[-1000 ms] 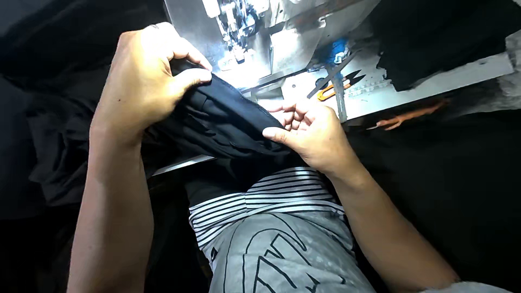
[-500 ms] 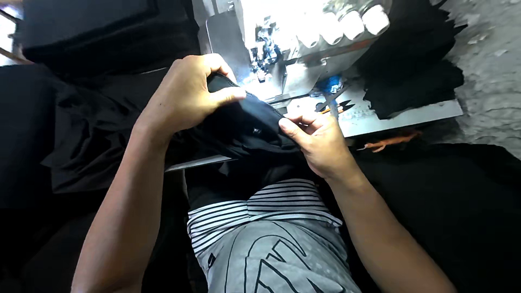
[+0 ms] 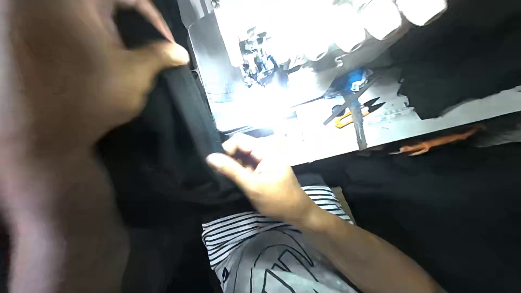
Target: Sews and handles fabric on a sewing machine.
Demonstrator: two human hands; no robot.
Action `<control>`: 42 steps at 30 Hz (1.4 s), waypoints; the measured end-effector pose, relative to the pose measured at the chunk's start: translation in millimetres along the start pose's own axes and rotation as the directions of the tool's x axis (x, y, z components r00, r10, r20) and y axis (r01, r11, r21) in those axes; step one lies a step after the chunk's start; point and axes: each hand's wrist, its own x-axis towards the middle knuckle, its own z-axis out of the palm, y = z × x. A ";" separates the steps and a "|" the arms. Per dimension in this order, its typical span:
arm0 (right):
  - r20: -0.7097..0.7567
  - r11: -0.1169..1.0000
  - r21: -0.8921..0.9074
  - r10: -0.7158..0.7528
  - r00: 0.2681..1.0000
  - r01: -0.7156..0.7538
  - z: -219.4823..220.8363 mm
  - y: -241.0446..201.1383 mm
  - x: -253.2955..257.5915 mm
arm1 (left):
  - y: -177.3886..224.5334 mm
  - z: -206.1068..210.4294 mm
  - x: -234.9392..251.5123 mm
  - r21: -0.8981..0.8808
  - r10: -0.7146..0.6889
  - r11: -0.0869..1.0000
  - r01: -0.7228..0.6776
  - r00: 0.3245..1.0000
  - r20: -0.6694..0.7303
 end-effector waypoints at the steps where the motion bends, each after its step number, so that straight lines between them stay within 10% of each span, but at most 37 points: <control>1: -0.073 0.994 -0.110 0.015 0.997 -0.023 -14.0 13.4 1.0 | -1.5 25.0 13.6 0.039 0.054 0.998 -0.056 0.998 0.035; 7: -0.214 0.943 -0.322 0.010 0.977 -0.080 -54.6 34.3 2.2 | -15.3 98.5 49.6 -0.037 -0.045 0.998 0.051 0.989 0.143; 42: -0.183 0.938 -0.343 -0.020 0.983 -0.045 -84.1 19.8 21.4 | -11.0 113.3 64.9 -0.114 -0.097 0.989 0.092 0.994 -0.042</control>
